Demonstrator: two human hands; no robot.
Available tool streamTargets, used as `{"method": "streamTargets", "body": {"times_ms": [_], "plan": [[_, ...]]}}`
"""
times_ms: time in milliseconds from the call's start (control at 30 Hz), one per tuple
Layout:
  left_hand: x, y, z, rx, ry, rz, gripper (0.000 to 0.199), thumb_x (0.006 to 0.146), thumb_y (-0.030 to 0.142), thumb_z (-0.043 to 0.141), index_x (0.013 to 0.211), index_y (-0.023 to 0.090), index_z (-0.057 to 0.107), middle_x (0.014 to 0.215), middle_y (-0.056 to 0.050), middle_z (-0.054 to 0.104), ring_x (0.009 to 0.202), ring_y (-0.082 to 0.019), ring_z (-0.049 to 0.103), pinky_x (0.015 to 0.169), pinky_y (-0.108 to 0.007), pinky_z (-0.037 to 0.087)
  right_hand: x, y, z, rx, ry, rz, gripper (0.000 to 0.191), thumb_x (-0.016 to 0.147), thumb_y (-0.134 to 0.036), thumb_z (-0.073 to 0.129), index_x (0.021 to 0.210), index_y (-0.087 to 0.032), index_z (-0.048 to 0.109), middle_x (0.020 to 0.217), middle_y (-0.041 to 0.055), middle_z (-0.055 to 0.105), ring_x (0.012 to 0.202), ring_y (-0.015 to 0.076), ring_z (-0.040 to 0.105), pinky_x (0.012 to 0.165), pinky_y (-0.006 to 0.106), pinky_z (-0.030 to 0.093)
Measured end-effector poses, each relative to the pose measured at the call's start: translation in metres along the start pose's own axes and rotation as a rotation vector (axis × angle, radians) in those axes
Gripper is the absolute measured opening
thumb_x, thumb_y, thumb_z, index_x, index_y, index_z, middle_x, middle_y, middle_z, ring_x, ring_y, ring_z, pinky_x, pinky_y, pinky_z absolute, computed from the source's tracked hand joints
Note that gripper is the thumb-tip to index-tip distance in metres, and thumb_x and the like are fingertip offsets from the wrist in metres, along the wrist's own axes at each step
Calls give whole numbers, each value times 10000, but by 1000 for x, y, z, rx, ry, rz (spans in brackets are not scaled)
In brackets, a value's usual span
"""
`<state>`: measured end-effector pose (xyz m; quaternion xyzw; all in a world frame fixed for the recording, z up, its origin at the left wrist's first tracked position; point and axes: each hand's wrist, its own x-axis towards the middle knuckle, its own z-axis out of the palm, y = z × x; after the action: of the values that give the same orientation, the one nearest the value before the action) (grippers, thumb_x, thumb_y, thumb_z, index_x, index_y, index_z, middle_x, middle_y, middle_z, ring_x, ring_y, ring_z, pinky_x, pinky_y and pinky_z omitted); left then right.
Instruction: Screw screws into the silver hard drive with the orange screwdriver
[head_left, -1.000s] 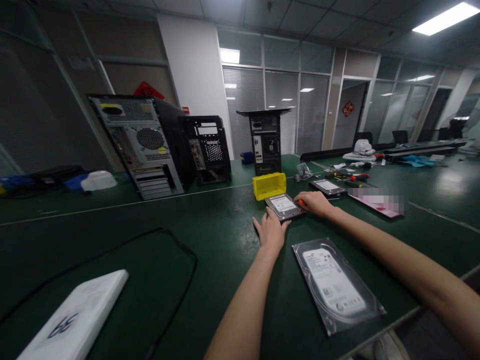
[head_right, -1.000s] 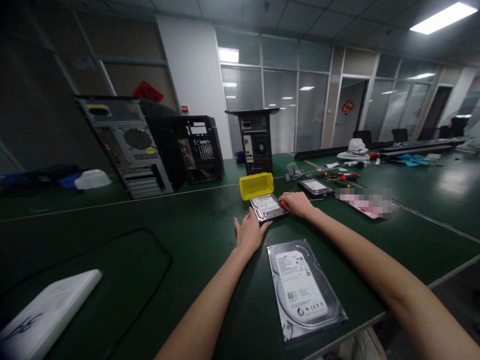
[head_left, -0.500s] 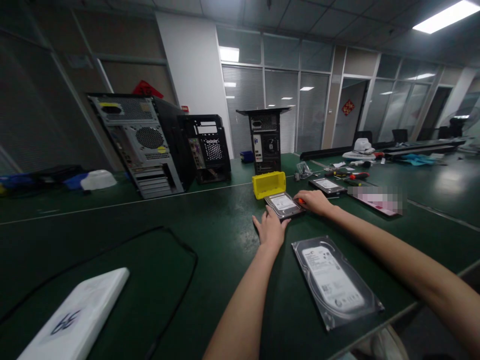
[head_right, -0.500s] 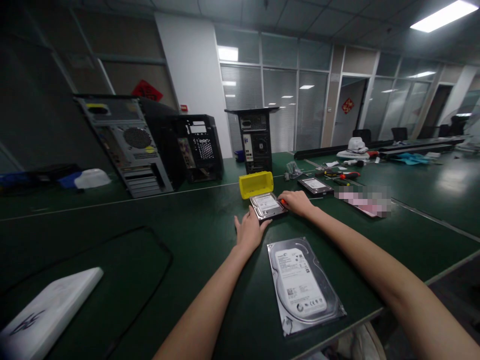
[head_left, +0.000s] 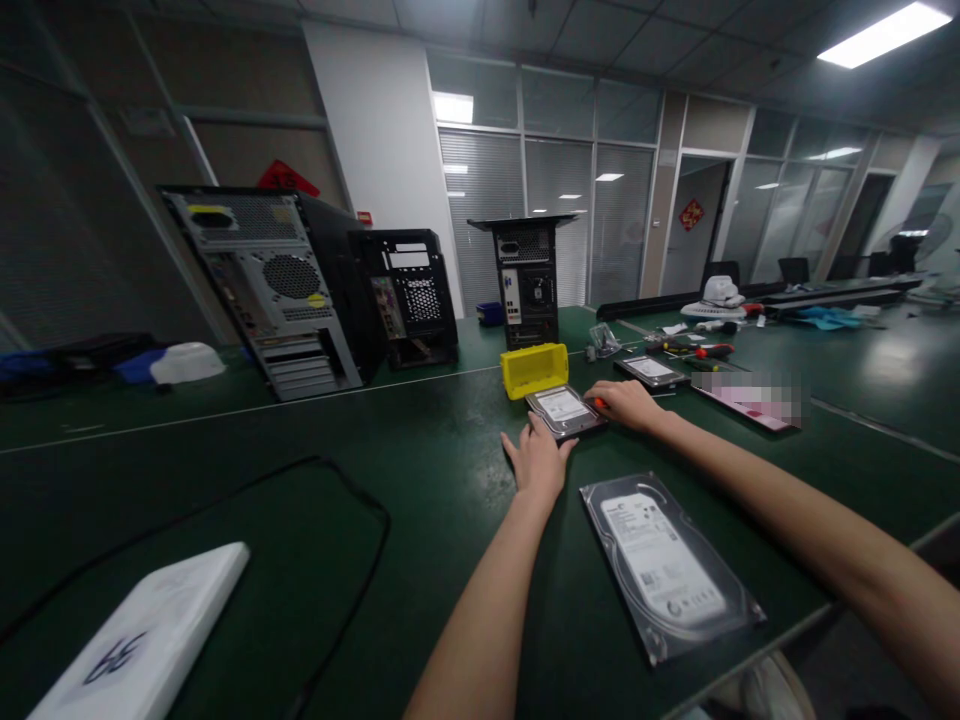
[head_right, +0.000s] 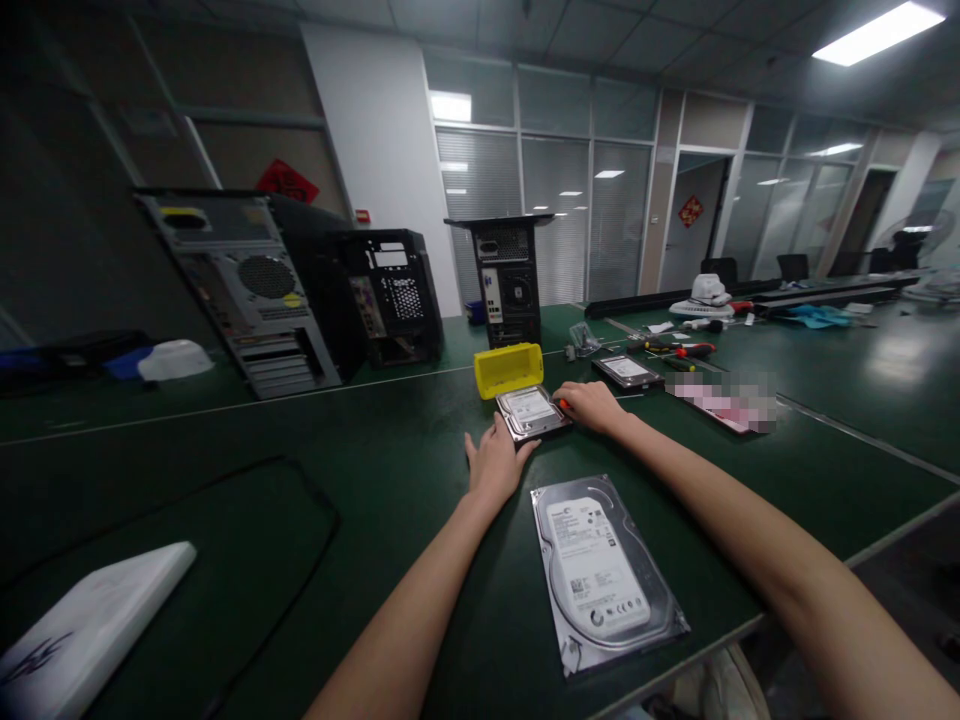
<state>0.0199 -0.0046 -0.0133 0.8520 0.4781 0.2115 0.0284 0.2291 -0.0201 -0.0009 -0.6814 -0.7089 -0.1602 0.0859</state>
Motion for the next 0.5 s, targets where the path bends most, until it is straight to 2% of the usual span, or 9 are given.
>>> {"method": "streamTargets", "body": {"times_ms": [233,367,433,500], "plan": [[0,0,1,-5,3,-2,650,926,412,504,1437,41,350,1393,-248,501,1312,-291,461,1137,-571,205,-1,0,4,3,7,-14,335,927,-290,452,1211,-263,627,1214,39,652,990,210,662,703,261,429],[-1,0,0,-3,3,-5,668,924,416,510,1435,19,340,1385,-245,511,1321,-289,451,1142,-567,203,-2,2,1,21,43,-15,333,926,-300,453,1207,-248,626,1173,58,656,923,215,666,692,271,430],[-1,1,-1,-6,0,-11,677,919,419,521,1434,19,340,1389,-245,507,1324,-290,448,1143,-566,205,3,10,-9,105,162,26,335,928,-350,458,1182,-216,630,1141,90,655,916,220,653,727,286,442],[-1,0,-1,-13,-4,-11,689,911,424,537,1435,22,342,1389,-246,506,1323,-292,450,1145,-564,204,16,22,-25,321,420,115,334,909,-406,482,1121,-190,624,1091,100,658,954,222,625,787,304,452]]}}
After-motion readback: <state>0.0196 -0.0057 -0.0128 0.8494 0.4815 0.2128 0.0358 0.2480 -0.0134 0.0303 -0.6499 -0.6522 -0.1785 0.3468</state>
